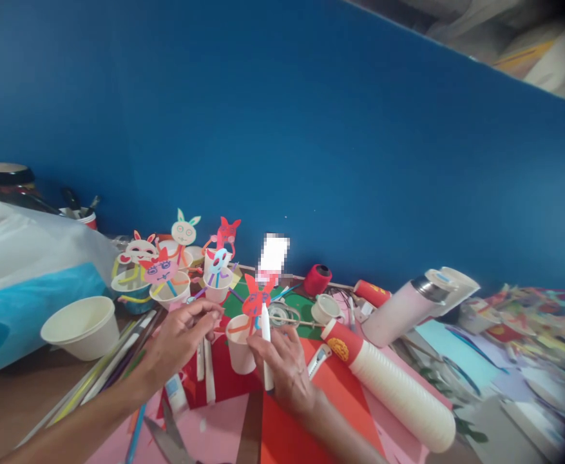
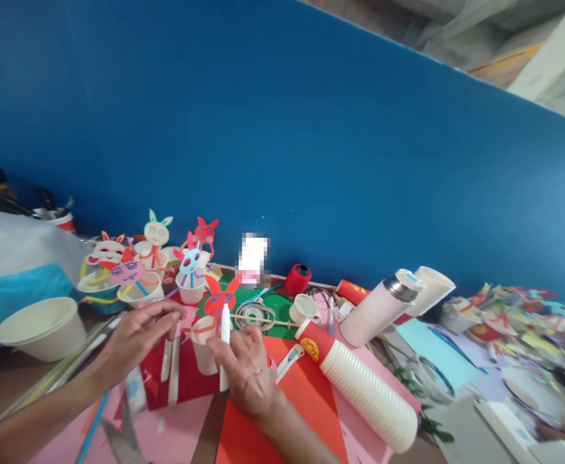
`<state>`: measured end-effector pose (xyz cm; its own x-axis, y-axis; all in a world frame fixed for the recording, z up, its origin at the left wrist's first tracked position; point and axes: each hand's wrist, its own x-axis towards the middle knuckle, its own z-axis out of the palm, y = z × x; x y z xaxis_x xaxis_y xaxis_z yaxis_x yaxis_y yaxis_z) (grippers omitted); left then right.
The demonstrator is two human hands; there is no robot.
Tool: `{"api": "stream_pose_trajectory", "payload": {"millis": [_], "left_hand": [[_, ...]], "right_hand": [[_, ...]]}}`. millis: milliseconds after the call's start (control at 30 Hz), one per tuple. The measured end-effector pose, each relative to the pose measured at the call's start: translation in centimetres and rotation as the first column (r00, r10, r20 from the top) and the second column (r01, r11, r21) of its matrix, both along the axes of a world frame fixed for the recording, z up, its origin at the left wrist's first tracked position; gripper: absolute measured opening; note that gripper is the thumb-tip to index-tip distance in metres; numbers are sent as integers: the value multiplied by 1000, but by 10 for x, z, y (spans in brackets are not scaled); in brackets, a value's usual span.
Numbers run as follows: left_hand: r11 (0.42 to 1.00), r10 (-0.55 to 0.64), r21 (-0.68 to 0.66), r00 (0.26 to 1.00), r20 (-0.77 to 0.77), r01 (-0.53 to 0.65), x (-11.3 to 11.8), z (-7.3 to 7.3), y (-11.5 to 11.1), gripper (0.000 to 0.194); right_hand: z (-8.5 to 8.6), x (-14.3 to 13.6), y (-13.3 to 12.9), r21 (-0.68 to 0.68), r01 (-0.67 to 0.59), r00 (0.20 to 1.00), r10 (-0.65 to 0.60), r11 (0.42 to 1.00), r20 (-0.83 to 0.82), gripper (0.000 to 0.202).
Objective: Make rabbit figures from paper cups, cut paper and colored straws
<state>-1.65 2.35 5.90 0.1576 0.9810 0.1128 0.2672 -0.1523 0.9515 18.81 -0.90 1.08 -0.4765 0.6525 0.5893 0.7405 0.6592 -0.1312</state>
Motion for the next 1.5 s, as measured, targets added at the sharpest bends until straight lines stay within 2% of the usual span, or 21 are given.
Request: {"api": "stream_pose_trajectory", "payload": {"millis": [100, 233, 367, 467, 667, 967, 1167, 1267, 1367, 1500], "left_hand": [[1000, 9, -10, 998, 65, -9, -3, -1, 6, 18], [1000, 9, -18, 998, 60, -8, -5, -10, 12, 22], [993, 93, -79, 995, 48, -89, -4, -18, 11, 23], [985, 111, -141, 987, 114, -94, -1, -17, 7, 25], [923, 63, -383, 971, 232, 32, 1, -24, 4, 31], [891, -59, -420, 961, 269, 172, 0, -42, 11, 23], [844, -127, -474, 952, 278, 251, -2, -56, 13, 30], [859, -126, -467, 971, 205, 210, -3, -52, 13, 32], [905, -62, -404, 981, 183, 133, -3, -36, 10, 39], [899, -101, -386, 956, 276, 206, -3, -19, 8, 32]], "right_hand": [[2, 1, 0, 5, -19, 1000, 20, 1000, -21, 29], [4, 2, -1, 30, -11, 998, 13, 999, -58, 28], [4, 4, 0, 13, 0, 998, 1, 1000, -68, 29], [3, 6, 1, 12, -16, 995, 17, 1000, -94, 32], [3, 6, 1, -11, -34, 993, 32, 999, -116, 32], [-1, 4, 2, -48, -22, 992, 16, 999, -128, 30], [3, 1, 4, -27, -17, 988, 12, 999, -152, 28], [14, 4, 4, -17, -19, 982, 16, 1000, -190, 24], [29, 13, 6, -38, 37, 961, -46, 999, -273, 20], [51, 31, 10, -65, 136, 930, -150, 989, -334, 16]]}}
